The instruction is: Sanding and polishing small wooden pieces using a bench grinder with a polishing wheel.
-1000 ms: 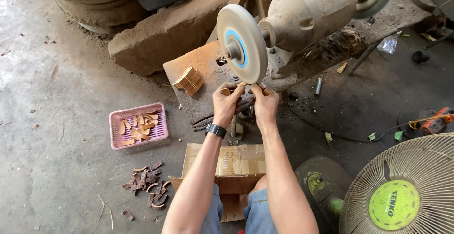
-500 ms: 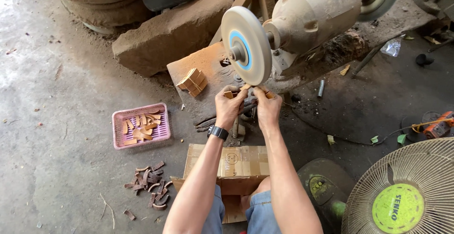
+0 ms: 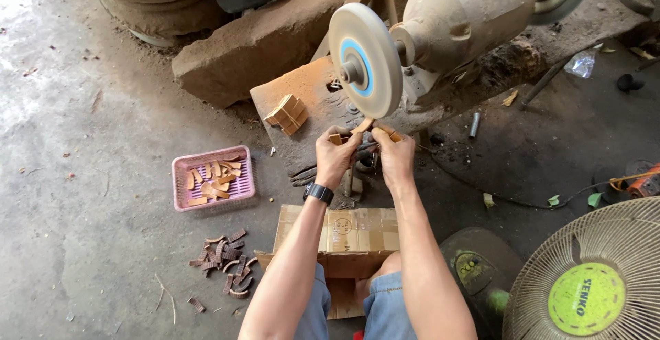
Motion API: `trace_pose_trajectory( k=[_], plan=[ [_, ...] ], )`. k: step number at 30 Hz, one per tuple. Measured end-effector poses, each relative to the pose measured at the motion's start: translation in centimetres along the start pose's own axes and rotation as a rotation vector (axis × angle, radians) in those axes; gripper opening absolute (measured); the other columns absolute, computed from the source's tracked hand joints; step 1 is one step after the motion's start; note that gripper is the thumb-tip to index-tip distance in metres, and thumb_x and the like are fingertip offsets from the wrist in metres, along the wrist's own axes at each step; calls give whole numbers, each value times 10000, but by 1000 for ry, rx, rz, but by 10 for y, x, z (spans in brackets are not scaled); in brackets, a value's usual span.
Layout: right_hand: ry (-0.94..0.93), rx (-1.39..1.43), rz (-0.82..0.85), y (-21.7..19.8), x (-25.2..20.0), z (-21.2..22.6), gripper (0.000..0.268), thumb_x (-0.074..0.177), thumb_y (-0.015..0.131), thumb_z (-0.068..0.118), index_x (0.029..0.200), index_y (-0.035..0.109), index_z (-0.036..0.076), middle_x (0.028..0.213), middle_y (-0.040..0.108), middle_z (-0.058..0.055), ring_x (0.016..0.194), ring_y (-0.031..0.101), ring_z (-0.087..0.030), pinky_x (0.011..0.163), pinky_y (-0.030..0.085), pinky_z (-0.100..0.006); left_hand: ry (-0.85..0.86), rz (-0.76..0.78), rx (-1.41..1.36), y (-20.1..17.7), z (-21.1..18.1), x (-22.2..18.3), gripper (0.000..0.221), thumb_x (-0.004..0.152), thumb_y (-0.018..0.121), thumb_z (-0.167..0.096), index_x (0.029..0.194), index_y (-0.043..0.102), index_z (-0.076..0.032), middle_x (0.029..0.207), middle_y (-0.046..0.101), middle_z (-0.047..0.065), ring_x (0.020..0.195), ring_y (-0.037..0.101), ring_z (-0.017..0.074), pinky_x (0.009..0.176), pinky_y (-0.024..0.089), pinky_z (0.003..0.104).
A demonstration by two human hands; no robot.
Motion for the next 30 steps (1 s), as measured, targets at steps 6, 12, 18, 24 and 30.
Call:
trace_pose_trajectory(
  k=[6,12,18,24,30],
  plan=[
    [-87,32,-54,-2,1,19,202,913,690,21,1089,764,-44,915,749,-55,750,650,-92,650,513,-245,42,60,-113,21,-18,1,199,892,806,-143,916,647,-26,733,685,16,519,546,40,413,412,214],
    [-105,-119,-41,2,1,-3,187,949,739,71,1098,788,-29,970,744,-41,818,642,-83,714,514,-245,57,27,-60,-6,3,0,224,868,807,-135,926,624,-21,749,698,11,562,599,46,436,459,222],
    [203,138,-182,-21,1,-21,153,860,739,30,1011,737,11,880,747,-38,730,687,-128,654,582,-309,20,157,202,12,-35,-31,296,869,791,-266,1025,686,-38,739,735,8,571,612,38,454,471,225],
    [127,-213,85,-29,-16,-1,81,908,768,80,983,763,49,785,722,-38,598,601,-109,505,471,-268,-337,265,185,10,12,-30,810,945,366,-749,880,677,-4,563,565,26,429,506,129,357,374,285],
    [118,-328,280,-7,-38,13,228,867,792,74,1089,790,25,873,755,-16,674,635,-35,602,510,-202,-305,294,304,14,15,-33,824,945,337,-765,826,687,-29,576,542,31,430,486,132,370,392,308]
  ],
)
Point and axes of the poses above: each hand's wrist, its own x-axis towards the middle knuckle, its own y-axis out of the palm, z = x × y, the point moved 6 cm from there along x, towards the middle knuckle
